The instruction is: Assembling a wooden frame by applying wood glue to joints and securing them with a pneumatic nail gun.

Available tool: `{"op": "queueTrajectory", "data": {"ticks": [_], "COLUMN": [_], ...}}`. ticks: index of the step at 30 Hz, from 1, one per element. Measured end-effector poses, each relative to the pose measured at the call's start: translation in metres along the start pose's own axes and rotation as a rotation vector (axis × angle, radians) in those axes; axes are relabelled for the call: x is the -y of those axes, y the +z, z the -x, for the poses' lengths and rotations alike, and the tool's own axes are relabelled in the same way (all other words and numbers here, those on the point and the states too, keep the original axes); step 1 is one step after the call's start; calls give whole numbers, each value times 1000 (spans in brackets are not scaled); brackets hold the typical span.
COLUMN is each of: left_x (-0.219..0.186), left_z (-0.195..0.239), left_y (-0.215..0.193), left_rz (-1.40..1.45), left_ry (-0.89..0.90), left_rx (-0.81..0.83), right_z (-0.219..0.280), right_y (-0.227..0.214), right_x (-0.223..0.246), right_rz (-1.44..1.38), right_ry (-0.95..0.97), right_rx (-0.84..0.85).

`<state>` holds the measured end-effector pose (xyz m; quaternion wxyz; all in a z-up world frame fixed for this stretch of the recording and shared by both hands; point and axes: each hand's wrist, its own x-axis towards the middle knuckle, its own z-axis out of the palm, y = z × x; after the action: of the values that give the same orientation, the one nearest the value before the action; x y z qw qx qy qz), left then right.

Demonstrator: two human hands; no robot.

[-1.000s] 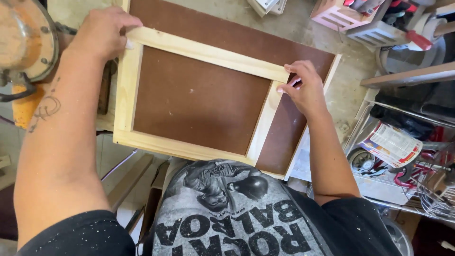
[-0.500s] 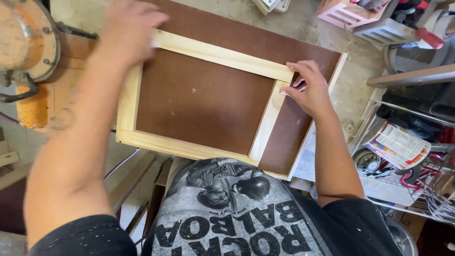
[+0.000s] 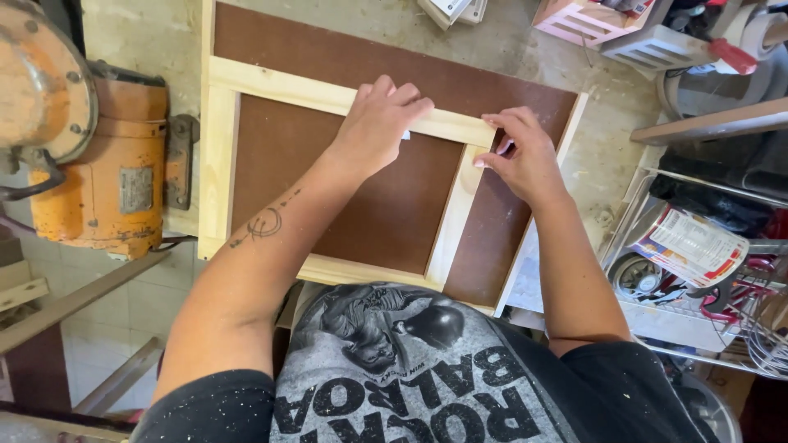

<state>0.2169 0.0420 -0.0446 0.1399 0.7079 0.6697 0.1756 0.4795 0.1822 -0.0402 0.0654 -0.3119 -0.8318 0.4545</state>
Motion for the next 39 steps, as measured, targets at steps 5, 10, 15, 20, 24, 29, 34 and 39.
{"op": "queueTrajectory", "data": {"ticks": [5, 10, 15, 20, 24, 29, 34, 39], "left_x": [-1, 2, -5, 0, -2, -4, -5, 7], "left_z": [3, 6, 7, 5, 5, 4, 3, 8], "left_y": [3, 9, 2, 3, 4, 4, 4, 9], "left_rz": [-32, -24, -13, 3, -22, -25, -17, -103], "left_ry": [-13, -21, -18, -18, -24, -15, -32, -24], "left_rx": [24, 60, 49, 34, 56, 35, 52, -86], "right_z": [5, 8, 11, 9, 8, 5, 6, 6], "right_y": [6, 10, 7, 12, 20, 21, 18, 28], "right_x": [-8, -10, -2, -1, 10, 27, 30, 16], "right_rz": [-11, -34, -27, 51, 89, 167, 165, 151], "right_ry": [-40, -90, -54, -26, 3, 231, 247, -69], "right_rx": [-26, -77, -32, -69, -131, -71, -38, -48]}}
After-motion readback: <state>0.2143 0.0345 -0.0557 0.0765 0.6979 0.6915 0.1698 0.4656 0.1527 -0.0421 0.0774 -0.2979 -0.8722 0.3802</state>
